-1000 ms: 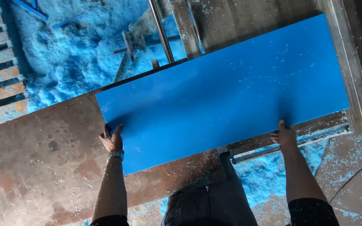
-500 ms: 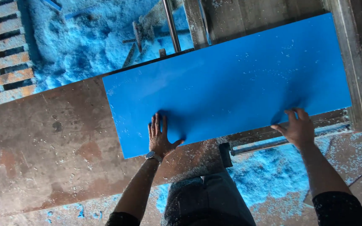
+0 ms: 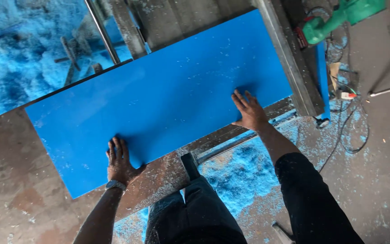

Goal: Cutting large blue plastic sheets into smaller rectangular sections using a industrial table saw and stacking them on a pallet.

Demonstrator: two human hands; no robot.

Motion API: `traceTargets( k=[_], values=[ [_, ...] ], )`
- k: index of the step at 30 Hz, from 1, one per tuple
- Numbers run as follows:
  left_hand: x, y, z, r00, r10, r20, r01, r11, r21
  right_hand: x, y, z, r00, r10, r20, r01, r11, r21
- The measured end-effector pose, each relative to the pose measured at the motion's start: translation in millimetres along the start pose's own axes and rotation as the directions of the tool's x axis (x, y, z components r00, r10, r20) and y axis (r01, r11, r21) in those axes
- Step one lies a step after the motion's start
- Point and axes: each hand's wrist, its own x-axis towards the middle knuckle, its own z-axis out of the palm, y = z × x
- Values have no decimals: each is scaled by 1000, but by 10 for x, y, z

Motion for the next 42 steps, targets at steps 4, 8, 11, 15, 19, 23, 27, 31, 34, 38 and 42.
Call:
traceTargets(
  k=[4,8,11,15,19,23,27,31,34,38,42],
  values=[
    [6,29,-50,1000,-9,-10,9,1000,21,-8,47,93,999,-34,4,34,999,27],
    [18,27,2,999,6,-35,-4,999,38,-29,2,112,1000,-20,-16,21,999,45],
    [56,43,-11,1000,-20,11,19,997,80,7,7,119,1000,-12,-7,13,999,50],
    [21,0,81,1000,-15,-16,16,997,69,-25,-11,137,998,-22,-65,27,997,75],
    [-19,-65,209,996,2,-89,-2,1000,-4,-25,14,173,995,-42,-90,49,995,83],
    [-22,-1,84,997,-41,-72,40,999,-9,-35,12,36,993,-82,-90,94,986,140],
    [18,-5,13,997,-74,18,73,997,13,-8,32,65,991,-61,-121,73,993,95],
    [16,-71,143,999,-44,13,44,998,-34,-29,71,72,987,-69,-143,78,995,54],
    [11,-71,153,999,-37,-2,37,998,-53,-24,62,44,991,-66,-120,70,997,27],
    [-3,-87,160,999,-30,-17,29,996,-84,-20,77,88,990,-79,-120,80,997,-1],
    [-9,-94,166,1000,-29,-10,28,994,-103,-12,92,120,983,-97,-154,103,994,34]
  ],
)
